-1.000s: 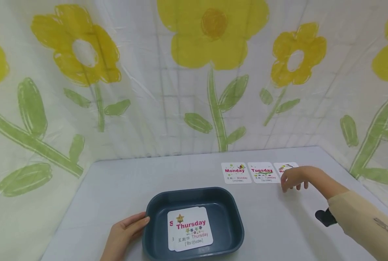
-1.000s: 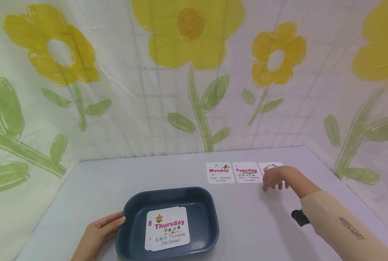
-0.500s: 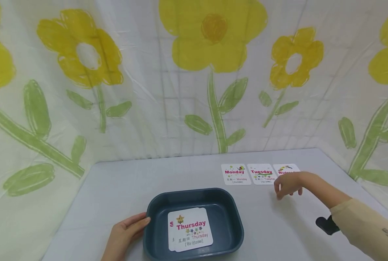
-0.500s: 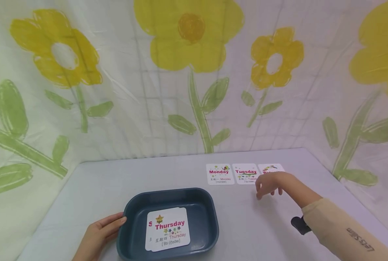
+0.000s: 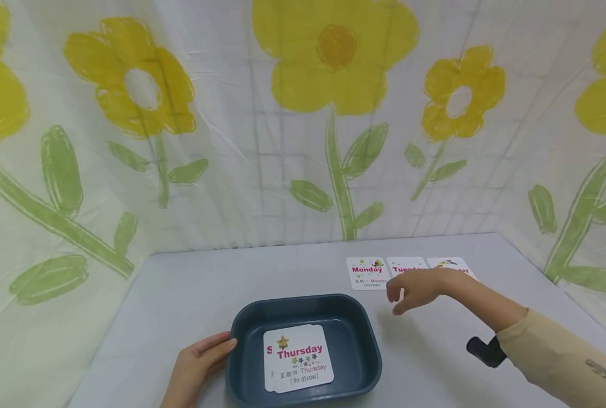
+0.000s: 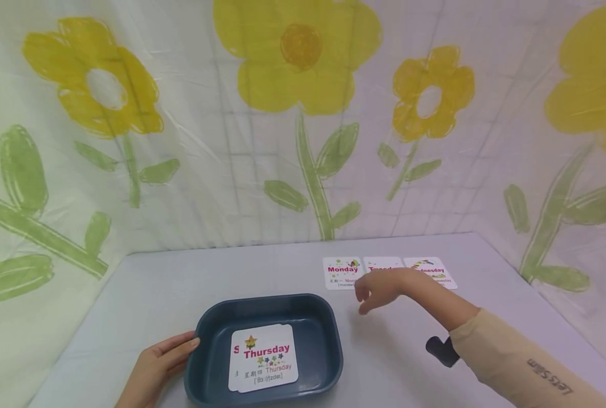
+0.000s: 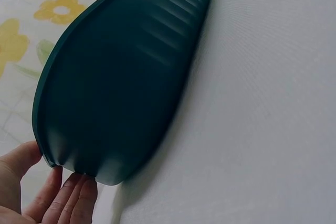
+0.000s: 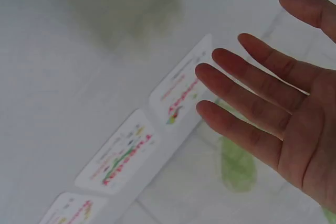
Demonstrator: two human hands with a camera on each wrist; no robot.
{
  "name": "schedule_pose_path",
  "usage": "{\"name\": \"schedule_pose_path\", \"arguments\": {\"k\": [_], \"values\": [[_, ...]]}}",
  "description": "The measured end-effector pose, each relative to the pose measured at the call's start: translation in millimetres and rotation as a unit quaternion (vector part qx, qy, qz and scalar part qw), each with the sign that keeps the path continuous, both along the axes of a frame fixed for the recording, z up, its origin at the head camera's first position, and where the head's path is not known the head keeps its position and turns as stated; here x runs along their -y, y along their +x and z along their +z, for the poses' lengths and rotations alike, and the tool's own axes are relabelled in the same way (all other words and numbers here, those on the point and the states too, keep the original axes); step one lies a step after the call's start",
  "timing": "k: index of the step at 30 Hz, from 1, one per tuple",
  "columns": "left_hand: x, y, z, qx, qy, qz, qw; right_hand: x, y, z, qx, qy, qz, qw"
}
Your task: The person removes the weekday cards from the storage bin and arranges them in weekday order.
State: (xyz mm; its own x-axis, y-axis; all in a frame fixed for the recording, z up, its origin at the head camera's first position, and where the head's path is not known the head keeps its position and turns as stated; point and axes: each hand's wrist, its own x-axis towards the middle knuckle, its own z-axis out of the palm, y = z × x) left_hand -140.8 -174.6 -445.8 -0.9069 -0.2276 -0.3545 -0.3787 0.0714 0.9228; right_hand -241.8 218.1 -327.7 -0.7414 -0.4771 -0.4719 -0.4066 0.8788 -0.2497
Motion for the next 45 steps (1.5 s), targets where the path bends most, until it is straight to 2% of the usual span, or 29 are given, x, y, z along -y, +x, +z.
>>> {"name": "schedule_pose_path", "arguments": {"k": [3, 10, 21, 25, 30, 38, 42, 45], "values": [[-0.2, -0.3, 0.0, 0.001, 0.003, 0.000, 1.0000, 18.3, 4.5, 7.5, -0.007, -0.018, 0.016, 0.9997], [-1.7, 0.4, 1.9, 0.003, 0.005, 0.003, 1.0000, 51.7, 15.7, 22.1, -0.013, -0.059, 0.082, 0.9948], [-3.2, 1.6, 4.0, -0.005, 0.006, 0.001, 1.0000, 82.0, 23.2, 17.0, -0.024, -0.099, 0.173, 0.9797], [-2.7, 2.2, 4.1, -0.008, 0.008, 0.001, 0.9999, 89.2, 25.5, 11.0, -0.025, -0.113, 0.170, 0.9786], [-2.1, 2.3, 4.1, -0.014, 0.008, 0.001, 0.9999, 98.1, 30.4, -5.0, -0.032, -0.129, 0.161, 0.9779], [-1.8, 1.7, 3.3, -0.009, 0.007, 0.005, 0.9999, 112.4, 42.4, -34.1, -0.045, -0.121, 0.134, 0.9826], [-0.8, 1.8, 2.9, -0.011, -0.002, -0.002, 0.9999, 115.8, 44.8, -42.6, -0.051, -0.121, 0.128, 0.9830], [-0.9, 1.6, 2.5, -0.009, -0.005, -0.004, 0.9999, 118.5, 46.9, -48.3, -0.073, -0.109, 0.121, 0.9839]]}}
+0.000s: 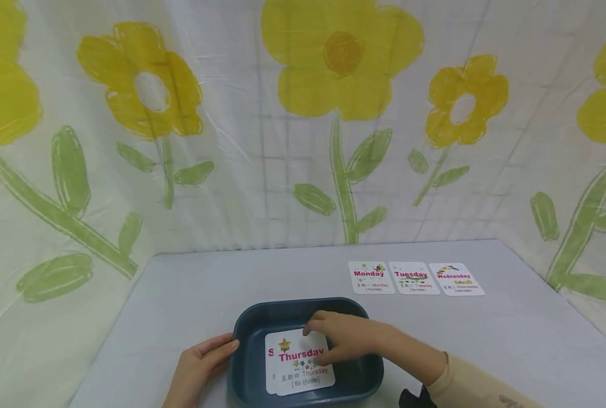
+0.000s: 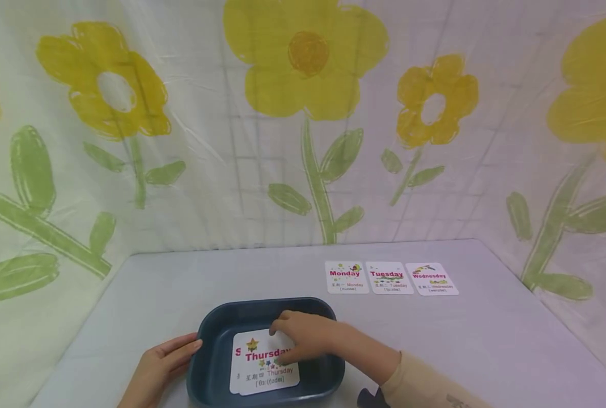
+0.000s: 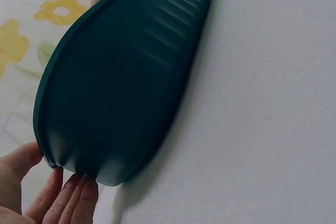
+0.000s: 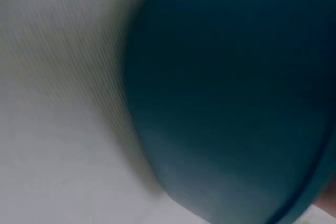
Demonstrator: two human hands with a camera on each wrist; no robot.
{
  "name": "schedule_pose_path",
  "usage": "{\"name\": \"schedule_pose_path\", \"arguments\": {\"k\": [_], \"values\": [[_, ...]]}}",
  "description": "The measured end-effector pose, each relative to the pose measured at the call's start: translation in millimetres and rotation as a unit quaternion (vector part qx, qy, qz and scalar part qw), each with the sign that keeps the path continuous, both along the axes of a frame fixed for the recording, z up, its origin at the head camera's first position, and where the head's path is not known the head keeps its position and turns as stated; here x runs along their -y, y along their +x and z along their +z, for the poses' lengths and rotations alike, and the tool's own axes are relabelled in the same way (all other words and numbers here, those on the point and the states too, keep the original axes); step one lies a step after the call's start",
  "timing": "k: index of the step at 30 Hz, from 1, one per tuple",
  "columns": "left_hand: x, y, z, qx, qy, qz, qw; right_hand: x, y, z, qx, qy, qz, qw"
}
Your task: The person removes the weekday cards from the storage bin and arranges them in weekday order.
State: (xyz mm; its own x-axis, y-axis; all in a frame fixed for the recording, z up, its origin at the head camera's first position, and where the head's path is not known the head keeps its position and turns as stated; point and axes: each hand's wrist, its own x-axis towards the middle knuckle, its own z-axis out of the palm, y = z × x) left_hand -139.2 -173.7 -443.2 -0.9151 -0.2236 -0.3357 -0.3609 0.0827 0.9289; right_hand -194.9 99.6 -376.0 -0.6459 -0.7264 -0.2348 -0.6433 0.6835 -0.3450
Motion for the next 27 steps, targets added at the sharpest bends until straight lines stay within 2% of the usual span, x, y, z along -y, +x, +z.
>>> {"name": "schedule_pose_path", "arguments": {"k": [5, 7, 18, 27], "values": [[0.3, -0.6, -0.7, 0.002, 0.005, 0.001, 1.0000, 6.9, 5.1, -12.3, -0.058, 0.027, -0.008, 0.9979], [0.3, -0.8, -1.3, 0.003, 0.007, 0.002, 1.0000, 9.3, 6.5, -17.6, -0.069, 0.031, -0.003, 0.9971], [0.3, -1.5, -2.8, 0.005, 0.005, 0.001, 1.0000, 14.9, 10.7, -32.0, -0.072, 0.019, 0.019, 0.9971], [0.1, -0.3, 0.3, 0.005, 0.005, 0.001, 1.0000, 15.9, 8.4, -37.0, -0.068, 0.014, 0.023, 0.9973]]}}
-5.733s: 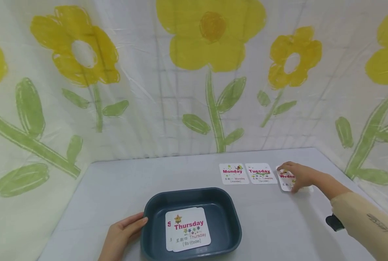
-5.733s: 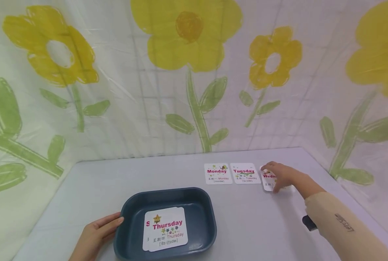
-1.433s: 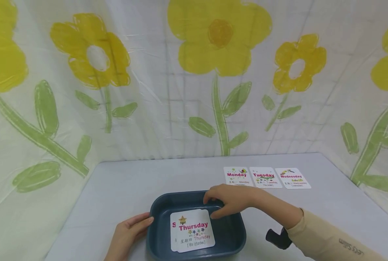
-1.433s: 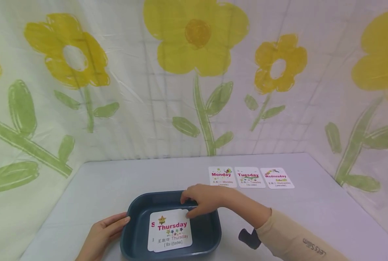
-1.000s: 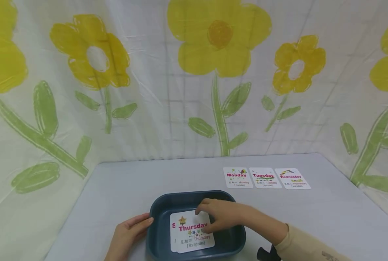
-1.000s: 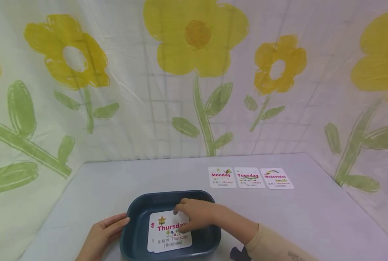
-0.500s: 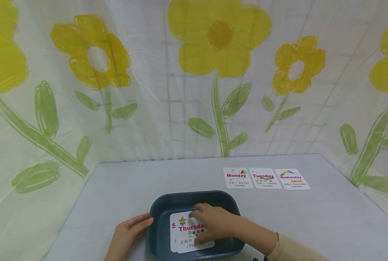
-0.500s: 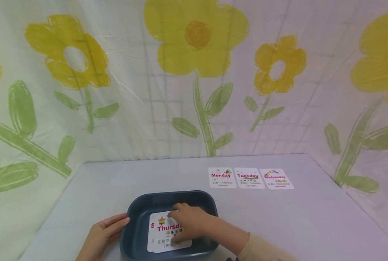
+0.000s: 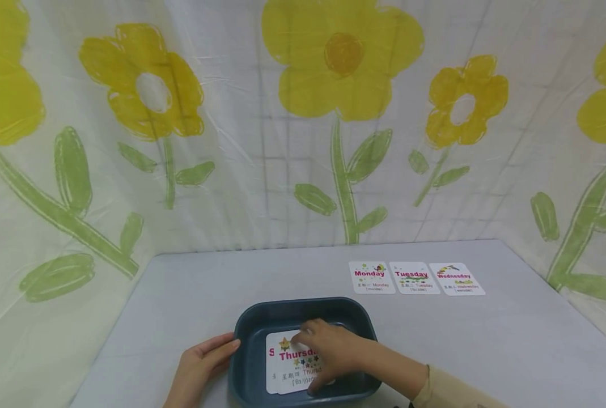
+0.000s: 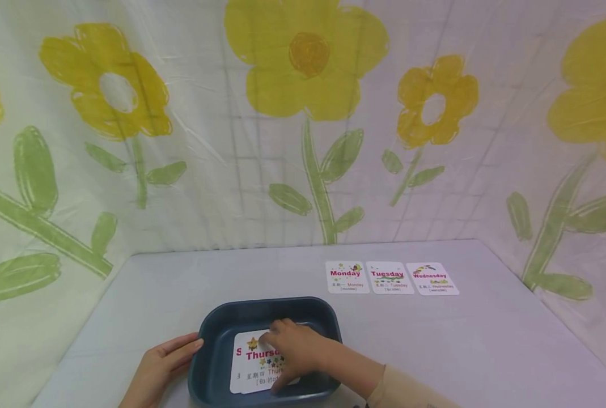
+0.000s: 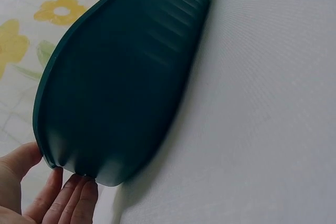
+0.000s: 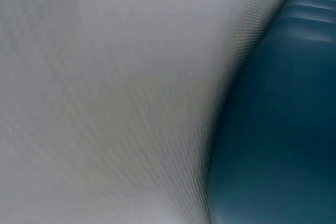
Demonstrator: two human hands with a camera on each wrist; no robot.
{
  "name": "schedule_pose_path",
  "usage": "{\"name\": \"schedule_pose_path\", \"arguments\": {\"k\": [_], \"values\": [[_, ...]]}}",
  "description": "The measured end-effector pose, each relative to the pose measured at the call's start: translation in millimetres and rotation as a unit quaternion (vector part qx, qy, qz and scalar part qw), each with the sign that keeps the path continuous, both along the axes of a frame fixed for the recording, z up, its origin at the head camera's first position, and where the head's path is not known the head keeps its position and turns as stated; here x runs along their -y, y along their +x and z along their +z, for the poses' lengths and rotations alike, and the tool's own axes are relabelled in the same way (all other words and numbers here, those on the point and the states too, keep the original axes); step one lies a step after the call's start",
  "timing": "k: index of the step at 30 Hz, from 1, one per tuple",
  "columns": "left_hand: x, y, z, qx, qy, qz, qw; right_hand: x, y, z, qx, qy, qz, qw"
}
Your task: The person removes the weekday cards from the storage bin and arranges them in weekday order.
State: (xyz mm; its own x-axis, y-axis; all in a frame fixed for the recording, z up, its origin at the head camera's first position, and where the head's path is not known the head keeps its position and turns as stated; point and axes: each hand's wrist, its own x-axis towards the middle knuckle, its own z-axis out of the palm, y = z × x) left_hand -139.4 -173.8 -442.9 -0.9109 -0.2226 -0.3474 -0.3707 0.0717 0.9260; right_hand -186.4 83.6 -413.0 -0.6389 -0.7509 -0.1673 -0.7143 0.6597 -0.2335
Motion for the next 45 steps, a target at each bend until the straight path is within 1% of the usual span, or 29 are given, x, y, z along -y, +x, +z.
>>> {"name": "schedule_pose_path", "arguments": {"k": [5, 8, 16, 20, 28, 38, 45], "values": [[-0.9, 0.8, 2.1, 0.000, 0.002, 0.003, 1.0000, -0.5, -0.9, 0.3, 0.005, -0.011, 0.001, 0.9999], [-1.2, 0.7, 2.2, -0.001, 0.003, 0.004, 1.0000, -1.6, -1.7, 0.0, 0.001, -0.014, 0.006, 0.9999], [-0.3, -1.2, -2.8, 0.007, -0.008, -0.002, 0.9999, -4.6, -4.6, 0.5, -0.003, -0.025, 0.020, 0.9995], [-0.3, -1.2, -4.1, 0.010, -0.012, -0.004, 0.9999, -5.0, -5.5, 5.1, -0.006, -0.030, 0.027, 0.9992], [0.0, -1.1, -2.3, 0.010, -0.006, -0.001, 0.9999, -6.0, -7.4, 15.0, -0.021, -0.044, 0.038, 0.9981], [-0.2, 1.2, -2.6, -0.003, -0.016, -0.007, 0.9998, -10.8, -8.0, 26.3, -0.040, -0.029, 0.026, 0.9984], [1.0, -1.1, -2.9, 0.003, -0.005, -0.004, 1.0000, -24.7, -10.1, 42.5, -0.031, -0.017, 0.000, 0.9994]]}}
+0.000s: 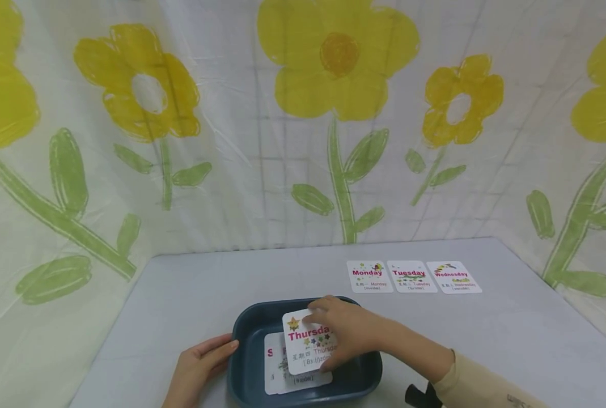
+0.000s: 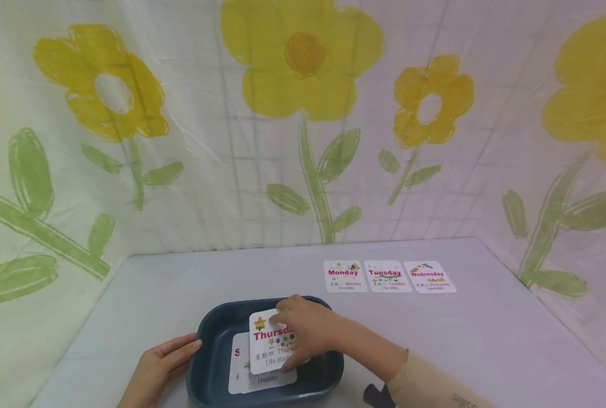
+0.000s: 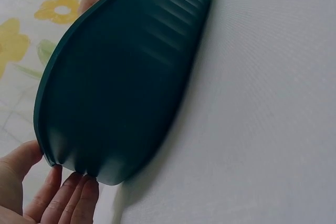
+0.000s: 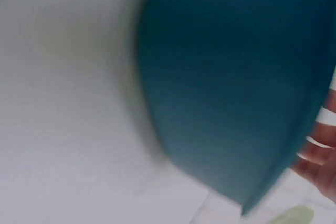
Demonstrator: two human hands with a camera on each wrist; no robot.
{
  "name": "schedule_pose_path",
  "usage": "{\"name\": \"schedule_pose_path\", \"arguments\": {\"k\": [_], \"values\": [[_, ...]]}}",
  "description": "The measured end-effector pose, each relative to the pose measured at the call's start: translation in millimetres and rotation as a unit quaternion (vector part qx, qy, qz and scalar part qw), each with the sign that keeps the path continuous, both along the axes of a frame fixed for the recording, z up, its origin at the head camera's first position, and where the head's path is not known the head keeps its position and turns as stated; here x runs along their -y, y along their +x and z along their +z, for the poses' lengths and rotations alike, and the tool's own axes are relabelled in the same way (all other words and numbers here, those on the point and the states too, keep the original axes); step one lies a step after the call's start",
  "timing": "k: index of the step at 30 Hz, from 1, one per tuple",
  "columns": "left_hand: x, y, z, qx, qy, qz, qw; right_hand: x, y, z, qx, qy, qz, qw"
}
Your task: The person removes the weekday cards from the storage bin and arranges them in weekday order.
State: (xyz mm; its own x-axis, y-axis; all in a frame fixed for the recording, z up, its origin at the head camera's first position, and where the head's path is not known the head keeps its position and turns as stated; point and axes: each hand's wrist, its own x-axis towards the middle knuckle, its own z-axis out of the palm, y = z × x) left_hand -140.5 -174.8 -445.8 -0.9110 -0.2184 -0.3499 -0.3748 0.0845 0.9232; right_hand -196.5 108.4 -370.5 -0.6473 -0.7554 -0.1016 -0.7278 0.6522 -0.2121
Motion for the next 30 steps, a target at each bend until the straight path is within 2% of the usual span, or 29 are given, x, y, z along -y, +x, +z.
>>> {"name": "schedule_pose_path", "arguments": {"k": [8, 19, 30], "values": [[-0.2, -0.5, 0.9, 0.008, 0.001, 0.002, 1.0000, -25.8, -1.6, 11.8, 0.008, 0.002, -0.049, 0.9988], [-0.9, 0.5, 0.3, 0.006, -0.002, -0.004, 1.0000, -51.3, -1.6, 17.6, 0.010, -0.015, -0.060, 0.9981], [-1.3, -0.8, 0.4, 0.016, -0.004, -0.001, 0.9999, -82.4, -1.3, 20.0, 0.024, -0.034, -0.116, 0.9923]]}}
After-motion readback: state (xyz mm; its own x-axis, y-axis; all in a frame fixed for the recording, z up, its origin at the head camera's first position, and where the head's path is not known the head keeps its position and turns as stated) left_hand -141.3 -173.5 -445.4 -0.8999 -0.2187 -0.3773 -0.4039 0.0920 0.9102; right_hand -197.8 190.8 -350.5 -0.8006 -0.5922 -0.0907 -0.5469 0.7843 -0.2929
